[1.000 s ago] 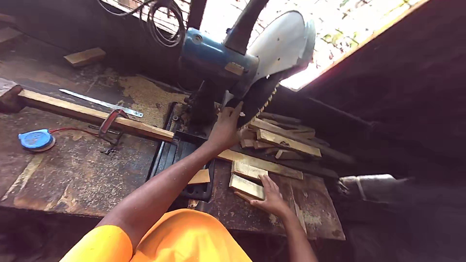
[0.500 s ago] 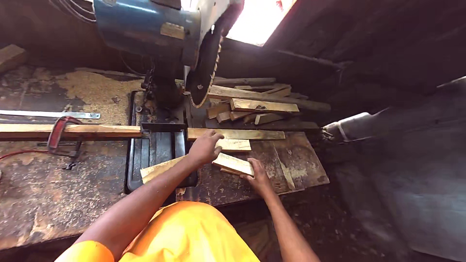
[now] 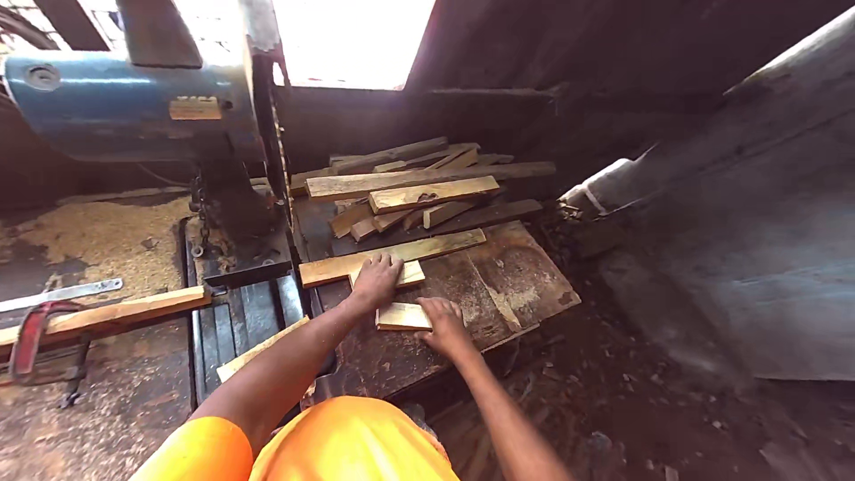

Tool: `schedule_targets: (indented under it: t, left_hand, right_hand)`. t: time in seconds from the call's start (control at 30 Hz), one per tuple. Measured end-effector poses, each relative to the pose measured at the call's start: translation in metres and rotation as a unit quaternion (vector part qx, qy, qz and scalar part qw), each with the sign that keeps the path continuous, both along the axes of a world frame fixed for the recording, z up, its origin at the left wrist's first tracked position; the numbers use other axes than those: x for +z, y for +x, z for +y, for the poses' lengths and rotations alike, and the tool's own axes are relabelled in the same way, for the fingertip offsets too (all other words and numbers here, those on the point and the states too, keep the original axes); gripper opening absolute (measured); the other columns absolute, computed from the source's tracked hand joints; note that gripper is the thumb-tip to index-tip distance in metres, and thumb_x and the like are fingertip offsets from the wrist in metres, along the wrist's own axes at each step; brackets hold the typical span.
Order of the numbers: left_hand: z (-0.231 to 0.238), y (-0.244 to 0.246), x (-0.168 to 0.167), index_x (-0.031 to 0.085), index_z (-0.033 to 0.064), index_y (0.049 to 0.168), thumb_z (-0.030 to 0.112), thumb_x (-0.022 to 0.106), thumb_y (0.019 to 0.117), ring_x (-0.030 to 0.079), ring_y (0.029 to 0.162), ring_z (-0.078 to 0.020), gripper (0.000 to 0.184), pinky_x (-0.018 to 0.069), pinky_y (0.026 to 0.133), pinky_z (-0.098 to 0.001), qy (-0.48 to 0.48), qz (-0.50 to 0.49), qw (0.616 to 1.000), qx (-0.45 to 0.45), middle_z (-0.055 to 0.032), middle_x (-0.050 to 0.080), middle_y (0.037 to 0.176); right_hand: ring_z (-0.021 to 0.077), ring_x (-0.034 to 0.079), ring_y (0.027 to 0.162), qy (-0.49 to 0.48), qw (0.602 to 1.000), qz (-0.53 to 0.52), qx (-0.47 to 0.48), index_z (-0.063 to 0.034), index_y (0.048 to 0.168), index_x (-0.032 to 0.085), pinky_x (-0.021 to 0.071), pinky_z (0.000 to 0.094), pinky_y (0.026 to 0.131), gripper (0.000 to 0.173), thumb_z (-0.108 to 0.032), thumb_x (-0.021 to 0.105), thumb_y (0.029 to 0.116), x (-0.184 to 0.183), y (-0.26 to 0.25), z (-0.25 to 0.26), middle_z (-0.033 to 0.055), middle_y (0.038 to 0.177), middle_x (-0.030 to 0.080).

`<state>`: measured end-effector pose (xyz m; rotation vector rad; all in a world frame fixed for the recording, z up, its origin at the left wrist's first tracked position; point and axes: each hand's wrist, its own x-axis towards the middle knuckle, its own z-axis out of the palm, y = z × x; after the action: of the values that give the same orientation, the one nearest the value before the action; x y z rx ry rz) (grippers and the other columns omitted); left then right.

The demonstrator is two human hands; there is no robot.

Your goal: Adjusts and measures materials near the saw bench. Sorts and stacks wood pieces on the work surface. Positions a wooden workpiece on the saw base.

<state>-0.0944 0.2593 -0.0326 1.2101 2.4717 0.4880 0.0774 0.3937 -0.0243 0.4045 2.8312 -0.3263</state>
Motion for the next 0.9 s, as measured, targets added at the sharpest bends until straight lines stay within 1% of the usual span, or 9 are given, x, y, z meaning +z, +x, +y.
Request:
schedule_targets:
  t: [0.1, 0.2, 0.33, 0.47, 0.53, 0.6, 0.73, 0.8, 0.9]
  left_hand:
    - [-0.005, 0.004, 0.005, 0.056, 0.0137, 0.144, 0.021, 0.084, 0.0772, 0.056, 0.125, -0.044, 0.073, 0.0479, 0.103, -0.0584, -0.022, -0.031, 0.998, 0.046, -0.0257, 0.061, 0.129]
    - [-0.026, 0.005, 0.013, 0.066, 0.0101, 0.127, 0.026, 0.084, 0.0739, 0.058, 0.12, -0.0429, 0.058, 0.0503, 0.096, -0.0614, -0.04, -0.075, 0.993, 0.085, -0.0231, 0.064, 0.121]
    - [-0.087, 0.007, 0.035, 0.069, 0.005, 0.119, 0.015, 0.086, 0.0747, 0.07, 0.1, -0.0336, 0.049, 0.0563, 0.088, -0.0583, 0.083, -0.297, 0.937, 0.162, -0.0176, 0.072, 0.108]
    - [-0.155, 0.039, 0.05, 0.061, 0.0064, 0.13, -0.004, 0.074, 0.0734, 0.071, 0.096, -0.0256, 0.059, 0.061, 0.083, -0.0451, 0.311, -0.502, 0.792, 0.154, -0.0138, 0.071, 0.113]
    - [-0.173, 0.067, 0.053, 0.057, 0.0087, 0.133, -0.002, 0.074, 0.0768, 0.071, 0.098, -0.0248, 0.06, 0.0613, 0.085, -0.0443, 0.374, -0.547, 0.737, 0.134, -0.0128, 0.071, 0.114]
    - [-0.18, 0.099, 0.061, 0.05, 0.0115, 0.14, -0.002, 0.072, 0.0844, 0.071, 0.102, -0.0248, 0.062, 0.0607, 0.089, -0.0455, 0.412, -0.561, 0.707, 0.123, -0.012, 0.071, 0.117]
    - [-0.211, 0.122, 0.069, 0.041, 0.0133, 0.147, 0.003, 0.076, 0.088, 0.071, 0.106, -0.0221, 0.07, 0.0609, 0.094, -0.0437, 0.413, -0.504, 0.748, 0.124, -0.0094, 0.071, 0.119]
    - [-0.244, 0.124, 0.072, 0.038, 0.0099, 0.148, 0.007, 0.077, 0.0901, 0.069, 0.111, -0.0199, 0.07, 0.0586, 0.099, -0.0422, 0.415, -0.457, 0.777, 0.118, -0.0098, 0.068, 0.124]
    - [-0.299, 0.135, 0.074, 0.036, -0.0012, 0.148, 0.009, 0.076, 0.0905, 0.066, 0.116, -0.0205, 0.07, 0.055, 0.104, -0.0414, 0.449, -0.366, 0.803, 0.14, -0.0165, 0.064, 0.129]
  right_hand:
    - [0.0291, 0.056, 0.128, -0.001, 1.0, -0.008, -0.004, -0.0153, 0.135, 0.063, 0.0349, 0.0578, 0.114, 0.066, -0.029, 0.09, 0.0757, 0.001, 0.001, -0.001, 0.0076, 0.132, 0.064]
    - [0.0263, 0.058, 0.124, -0.015, 1.0, 0.021, -0.004, -0.0179, 0.131, 0.065, 0.0362, 0.0569, 0.113, 0.065, -0.029, 0.09, 0.0719, 0.001, 0.027, 0.0, 0.0051, 0.127, 0.067]
    - [0.0271, 0.058, 0.127, -0.086, 0.989, 0.052, -0.112, -0.0146, 0.133, 0.062, 0.0364, 0.0563, 0.115, 0.071, -0.037, 0.088, 0.0714, 0.01, 0.072, -0.003, 0.0079, 0.131, 0.066]
    - [0.0216, 0.071, 0.103, -0.391, 0.856, 0.253, -0.226, -0.0024, 0.135, 0.055, 0.0627, 0.0417, 0.088, 0.081, -0.035, 0.09, 0.07, 0.019, 0.089, -0.034, 0.0121, 0.117, 0.07]
    - [0.0265, 0.072, 0.103, -0.527, 0.778, 0.281, -0.194, -0.0028, 0.143, 0.048, 0.0639, 0.0449, 0.087, 0.081, -0.025, 0.089, 0.0764, 0.032, 0.077, -0.071, 0.0146, 0.119, 0.07]
    - [0.0261, 0.071, 0.106, -0.57, 0.764, 0.262, -0.151, -0.0054, 0.144, 0.046, 0.0628, 0.0447, 0.091, 0.077, -0.019, 0.086, 0.0794, 0.038, 0.062, -0.112, 0.0132, 0.121, 0.069]
    - [0.0217, 0.07, 0.108, -0.537, 0.806, 0.224, -0.107, 0.0026, 0.139, 0.048, 0.0618, 0.0408, 0.093, 0.069, -0.013, 0.083, 0.0817, 0.017, 0.051, -0.153, 0.0125, 0.12, 0.069]
    - [0.0204, 0.072, 0.1, -0.582, 0.781, 0.218, -0.063, 0.0068, 0.125, 0.056, 0.0629, 0.0388, 0.088, 0.055, -0.007, 0.082, 0.0795, 0.02, 0.042, -0.179, 0.013, 0.11, 0.072]
    - [0.008, 0.07, 0.088, -0.57, 0.813, 0.104, -0.05, 0.0099, 0.113, 0.06, 0.0609, 0.0262, 0.081, 0.036, -0.001, 0.076, 0.0816, 0.09, 0.025, -0.24, 0.0076, 0.098, 0.071]
